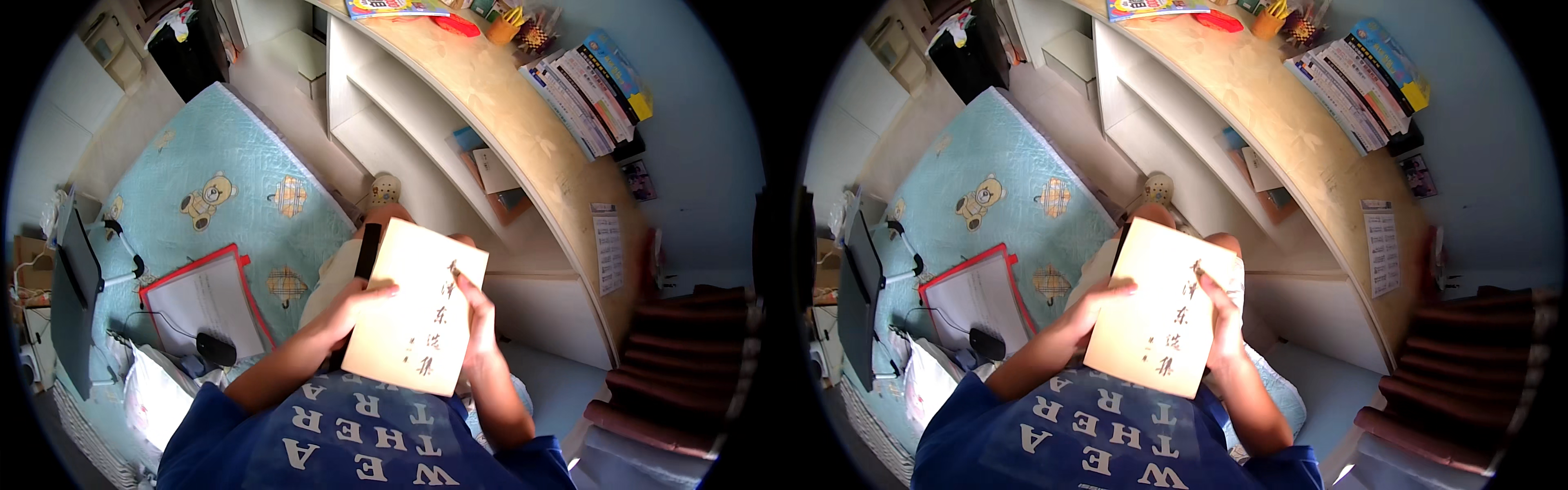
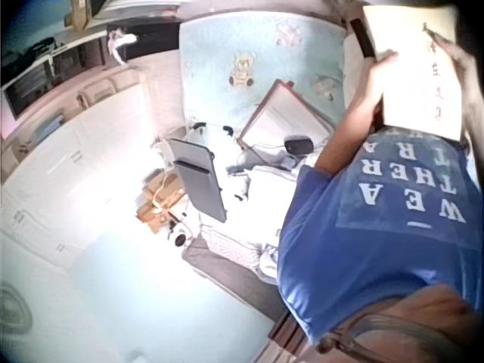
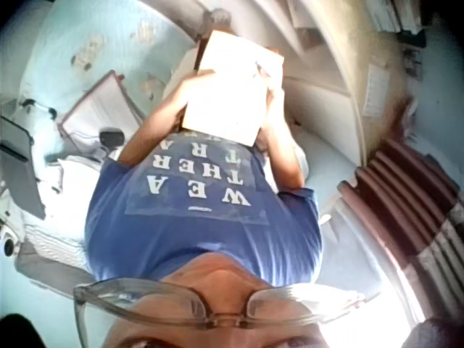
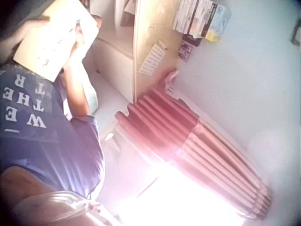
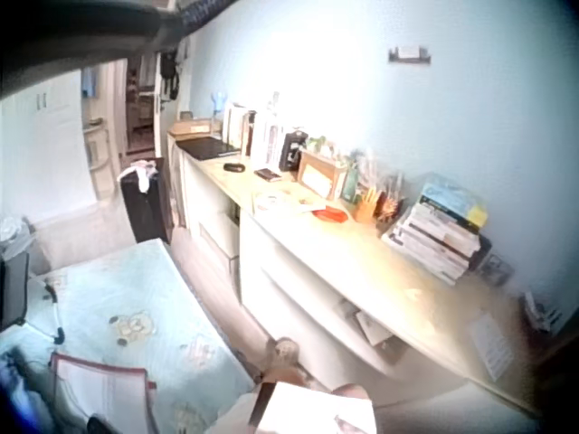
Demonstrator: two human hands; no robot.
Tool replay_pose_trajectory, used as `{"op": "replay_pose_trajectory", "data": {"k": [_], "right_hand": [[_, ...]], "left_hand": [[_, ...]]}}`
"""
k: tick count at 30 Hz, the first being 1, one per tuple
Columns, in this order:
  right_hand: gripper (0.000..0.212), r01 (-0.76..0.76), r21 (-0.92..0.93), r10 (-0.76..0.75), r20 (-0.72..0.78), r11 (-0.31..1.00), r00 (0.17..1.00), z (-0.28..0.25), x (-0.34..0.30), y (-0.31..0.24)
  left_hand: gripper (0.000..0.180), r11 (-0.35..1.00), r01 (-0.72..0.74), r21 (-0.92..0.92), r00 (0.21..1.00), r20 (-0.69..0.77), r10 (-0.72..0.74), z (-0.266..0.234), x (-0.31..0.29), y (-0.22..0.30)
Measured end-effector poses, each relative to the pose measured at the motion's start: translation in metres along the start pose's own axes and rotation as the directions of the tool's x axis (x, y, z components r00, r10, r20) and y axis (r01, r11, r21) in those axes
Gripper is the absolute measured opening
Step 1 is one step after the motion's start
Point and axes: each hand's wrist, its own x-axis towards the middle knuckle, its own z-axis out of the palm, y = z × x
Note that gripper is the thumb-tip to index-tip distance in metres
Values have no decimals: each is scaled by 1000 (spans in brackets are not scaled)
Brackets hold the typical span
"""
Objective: The person organizes a cluttered bedroom by picking up items from the floor and desk, including a hanger, a plastic bag, a laptop, and several books. They place the laptop on the bed, sit down, and briefly read a book before stacking it with other books and placing them on a shelf.
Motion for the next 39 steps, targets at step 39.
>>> {"op": "replay_pose_trajectory", "data": {"k": [39], "right_hand": [[78, -27, -655, 106, 81, 756, 991, 3, 83, -18]], "left_hand": [[67, 954, -264, -142, 943, -246, 225, -72, 61, -24]]}}
